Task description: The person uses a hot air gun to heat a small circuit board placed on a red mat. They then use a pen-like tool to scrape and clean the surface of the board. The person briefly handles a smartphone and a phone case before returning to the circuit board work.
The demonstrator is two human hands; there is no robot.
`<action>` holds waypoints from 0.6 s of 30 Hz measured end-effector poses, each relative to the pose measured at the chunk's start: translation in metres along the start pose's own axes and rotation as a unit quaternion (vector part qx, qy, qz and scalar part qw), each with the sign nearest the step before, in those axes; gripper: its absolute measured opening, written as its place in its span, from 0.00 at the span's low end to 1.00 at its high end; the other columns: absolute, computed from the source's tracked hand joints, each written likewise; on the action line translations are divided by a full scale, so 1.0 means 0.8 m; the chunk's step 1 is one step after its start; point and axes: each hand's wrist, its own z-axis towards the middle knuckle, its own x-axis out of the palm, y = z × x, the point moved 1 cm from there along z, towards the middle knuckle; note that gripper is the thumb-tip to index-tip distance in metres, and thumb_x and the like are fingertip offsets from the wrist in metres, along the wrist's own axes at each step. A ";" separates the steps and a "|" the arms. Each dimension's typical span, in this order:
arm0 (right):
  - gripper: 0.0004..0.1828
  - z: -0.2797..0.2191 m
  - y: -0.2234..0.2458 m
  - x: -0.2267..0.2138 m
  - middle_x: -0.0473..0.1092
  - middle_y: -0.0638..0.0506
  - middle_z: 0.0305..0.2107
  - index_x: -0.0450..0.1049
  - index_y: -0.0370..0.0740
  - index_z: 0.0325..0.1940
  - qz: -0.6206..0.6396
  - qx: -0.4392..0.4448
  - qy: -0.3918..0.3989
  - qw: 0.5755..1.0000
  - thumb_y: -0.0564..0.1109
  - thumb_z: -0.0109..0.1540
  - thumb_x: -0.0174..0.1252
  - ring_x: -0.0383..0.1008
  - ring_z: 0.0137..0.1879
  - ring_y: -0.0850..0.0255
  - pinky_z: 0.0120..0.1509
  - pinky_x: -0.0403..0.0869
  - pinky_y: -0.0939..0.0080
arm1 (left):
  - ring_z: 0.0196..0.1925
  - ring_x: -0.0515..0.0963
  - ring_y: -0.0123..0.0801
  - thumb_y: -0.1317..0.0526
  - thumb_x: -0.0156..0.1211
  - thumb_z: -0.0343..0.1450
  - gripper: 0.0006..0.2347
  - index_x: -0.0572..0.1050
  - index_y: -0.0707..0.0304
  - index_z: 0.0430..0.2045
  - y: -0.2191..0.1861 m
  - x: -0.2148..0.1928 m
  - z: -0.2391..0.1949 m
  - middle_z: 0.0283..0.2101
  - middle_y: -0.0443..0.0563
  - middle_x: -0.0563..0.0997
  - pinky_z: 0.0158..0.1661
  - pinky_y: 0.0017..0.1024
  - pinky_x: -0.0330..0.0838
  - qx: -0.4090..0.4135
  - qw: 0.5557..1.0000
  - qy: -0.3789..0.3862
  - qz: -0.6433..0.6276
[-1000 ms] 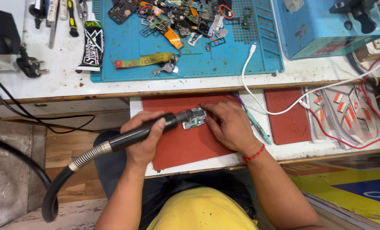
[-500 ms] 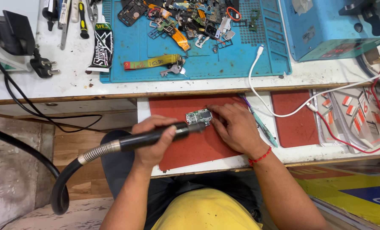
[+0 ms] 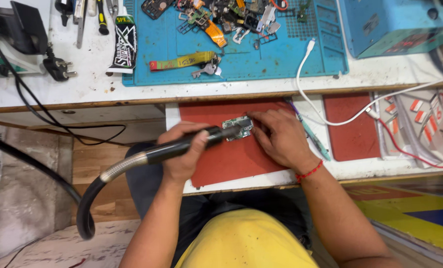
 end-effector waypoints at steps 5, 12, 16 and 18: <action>0.18 -0.001 0.001 -0.001 0.70 0.47 0.28 0.78 0.41 0.54 -0.005 -0.001 0.000 1.000 0.43 0.60 0.64 0.70 0.39 0.46 0.45 0.69 0.47 | 0.38 0.83 0.30 0.61 0.65 0.73 0.08 0.81 0.67 0.38 0.005 0.004 -0.006 0.36 0.52 0.84 0.43 0.26 0.77 -0.054 0.998 -0.036 -0.013; 0.17 -0.002 0.001 0.000 0.72 0.47 0.30 0.79 0.42 0.53 -0.005 0.004 -0.005 1.000 0.43 0.60 0.64 0.71 0.40 0.47 0.45 0.70 0.47 | 0.40 0.83 0.30 0.61 0.65 0.74 0.08 0.81 0.69 0.38 0.007 0.004 -0.005 0.38 0.53 0.84 0.45 0.26 0.77 -0.040 0.998 -0.047 -0.017; 0.17 -0.003 -0.001 0.001 0.72 0.48 0.30 0.79 0.42 0.53 -0.006 0.009 0.000 1.000 0.43 0.60 0.63 0.72 0.41 0.47 0.45 0.70 0.47 | 0.41 0.84 0.32 0.61 0.66 0.72 0.08 0.81 0.69 0.37 0.003 0.000 -0.005 0.38 0.55 0.84 0.46 0.27 0.77 0.029 0.999 0.031 0.003; 0.17 -0.003 0.000 0.001 0.72 0.47 0.30 0.79 0.43 0.53 -0.005 0.019 0.006 1.000 0.44 0.60 0.64 0.72 0.41 0.47 0.45 0.70 0.47 | 0.39 0.83 0.31 0.61 0.66 0.72 0.09 0.81 0.70 0.36 0.006 0.002 -0.005 0.37 0.55 0.84 0.44 0.27 0.77 -0.025 0.999 -0.017 -0.016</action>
